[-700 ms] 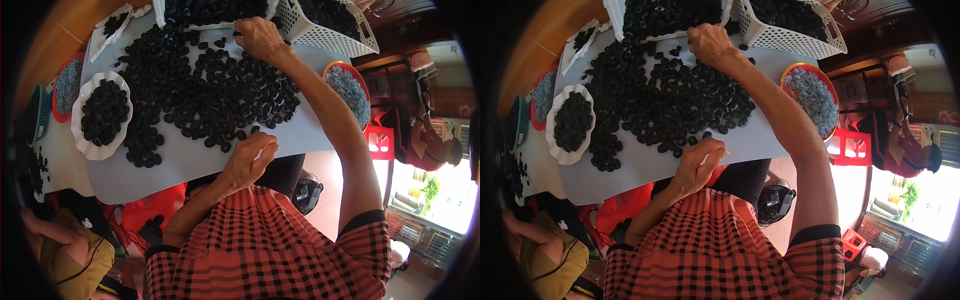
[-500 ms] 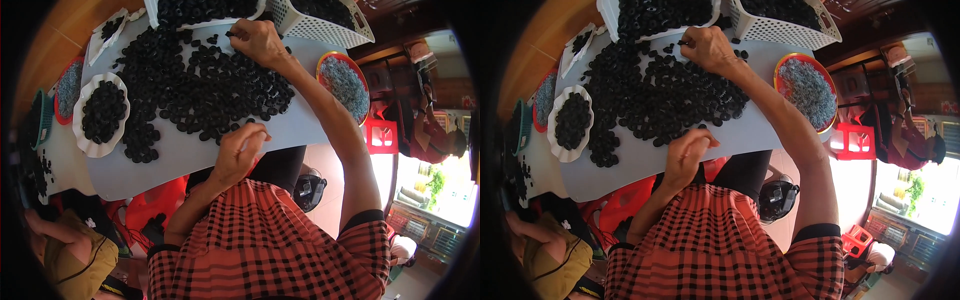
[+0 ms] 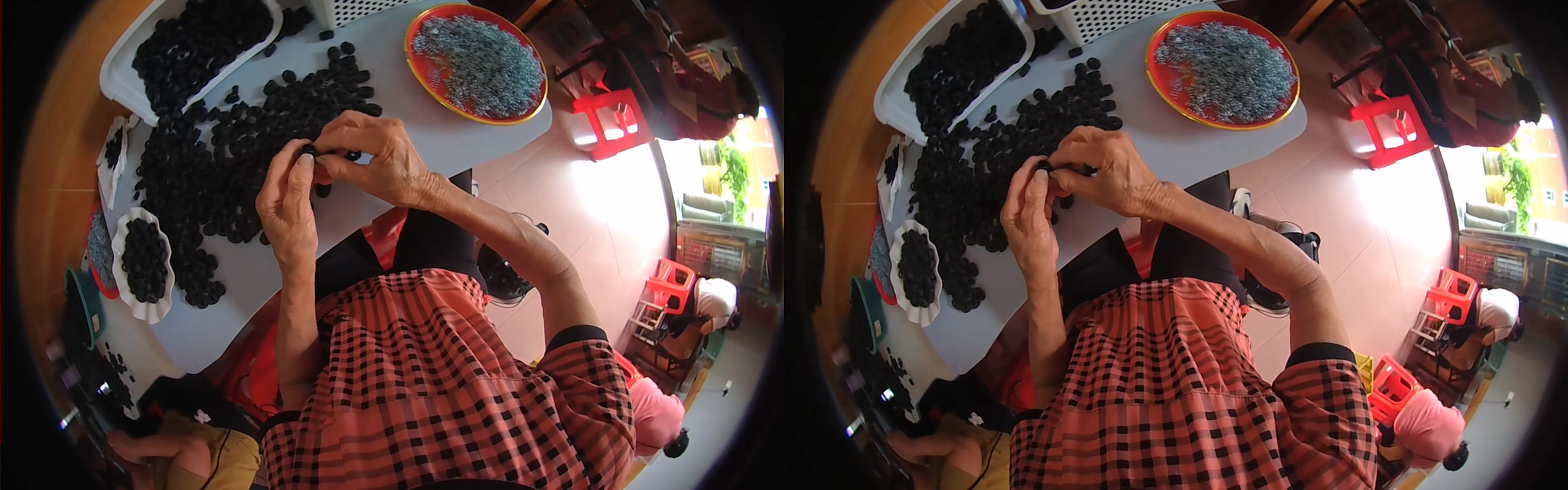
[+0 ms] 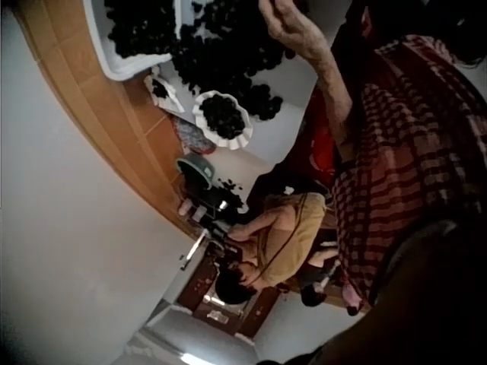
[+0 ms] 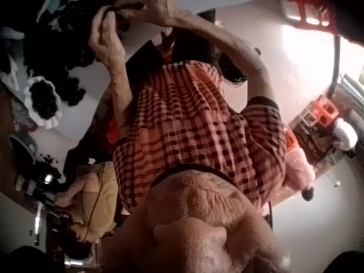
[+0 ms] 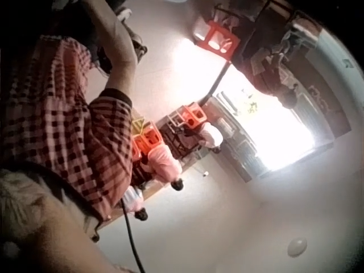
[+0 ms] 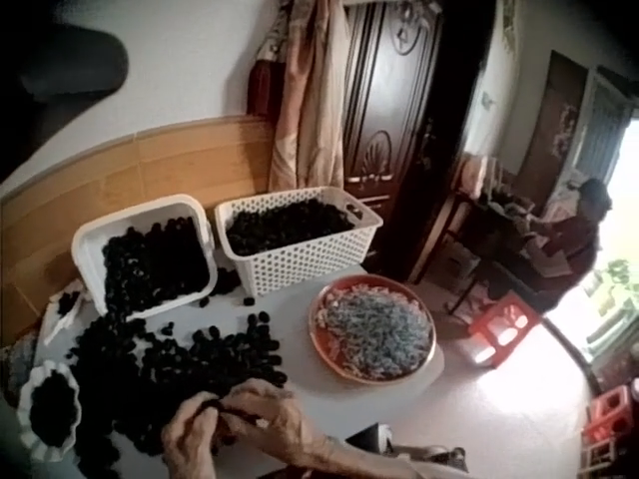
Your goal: The person assembles small black plastic components by picking them up from the table and fitting the pieces together by hand.
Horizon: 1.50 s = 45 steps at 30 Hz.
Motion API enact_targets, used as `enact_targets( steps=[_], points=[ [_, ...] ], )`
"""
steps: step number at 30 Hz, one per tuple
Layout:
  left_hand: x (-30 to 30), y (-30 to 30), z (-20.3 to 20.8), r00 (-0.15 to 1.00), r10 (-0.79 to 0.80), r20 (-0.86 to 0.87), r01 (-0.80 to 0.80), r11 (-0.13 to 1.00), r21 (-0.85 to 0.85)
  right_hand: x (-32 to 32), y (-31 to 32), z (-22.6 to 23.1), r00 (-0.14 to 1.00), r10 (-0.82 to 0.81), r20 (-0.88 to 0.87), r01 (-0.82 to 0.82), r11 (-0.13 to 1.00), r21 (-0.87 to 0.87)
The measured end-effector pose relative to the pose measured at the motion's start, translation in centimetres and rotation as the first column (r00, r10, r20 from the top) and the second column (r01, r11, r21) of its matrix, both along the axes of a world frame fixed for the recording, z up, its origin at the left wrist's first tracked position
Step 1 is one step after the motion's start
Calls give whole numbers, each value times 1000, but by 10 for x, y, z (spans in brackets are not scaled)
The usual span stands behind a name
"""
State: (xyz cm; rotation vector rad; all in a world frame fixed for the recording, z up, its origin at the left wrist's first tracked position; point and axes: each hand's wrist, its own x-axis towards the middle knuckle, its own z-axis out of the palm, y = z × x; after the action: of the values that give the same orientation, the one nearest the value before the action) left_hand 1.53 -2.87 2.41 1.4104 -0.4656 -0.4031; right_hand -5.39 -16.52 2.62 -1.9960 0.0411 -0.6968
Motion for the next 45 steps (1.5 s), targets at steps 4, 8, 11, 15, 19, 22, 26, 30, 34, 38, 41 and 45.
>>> enact_targets(
  steps=[4, 8, 11, 15, 19, 22, 26, 30, 34, 38, 41, 45],
  points=[
    [-7, -6, -7, 988, -70, 141, 67, 997, 22, -27, -12, 8, 997, 22, -68, -27, 997, -76],
    [-15, -9, -6, 992, -105, 67, 107, 994, -29, -41, -60, 17, 980, -198, -22, 180, 928, -327],
    [-22, -12, -7, 984, -176, 26, 177, 983, -52, -46, -114, 21, 947, -320, -3, 254, 756, -603],
    [-28, -14, -12, 975, -219, 44, 220, 974, -43, -46, -140, 9, 947, -306, -98, 101, 574, -813],
    [-34, -15, -15, 967, -249, 55, 252, 967, -45, -38, -139, 9, 930, -332, -154, 19, 463, -886],
    [-37, -16, -13, 957, -272, 97, 276, 961, -26, -38, -144, 6, 921, -352, -170, 12, 460, -888],
    [-37, -16, -16, 958, -272, 91, 277, 960, -43, -41, -150, 5, 925, -356, -134, 156, 677, -719],
    [-39, -19, -13, 956, -279, 92, 281, 960, -12, -44, -150, 9, 925, -355, -138, 196, 755, -625],
    [-39, -21, -13, 955, -287, 78, 289, 957, -10, -41, -148, 8, 942, -335, -4, 285, 808, -515],
    [-36, -20, -10, 957, -282, 61, 282, 959, 10, -38, -132, 22, 951, -299, -80, 242, 879, -411],
    [-33, -21, -11, 969, -243, 42, 241, 969, 45, -34, -106, 31, 960, -129, -247, 73, 972, -223],
    [-28, -21, -11, 977, -214, 2, 214, 976, -33, -27, -73, 42, 920, 109, -377, -135, 990, -44]
  ],
)
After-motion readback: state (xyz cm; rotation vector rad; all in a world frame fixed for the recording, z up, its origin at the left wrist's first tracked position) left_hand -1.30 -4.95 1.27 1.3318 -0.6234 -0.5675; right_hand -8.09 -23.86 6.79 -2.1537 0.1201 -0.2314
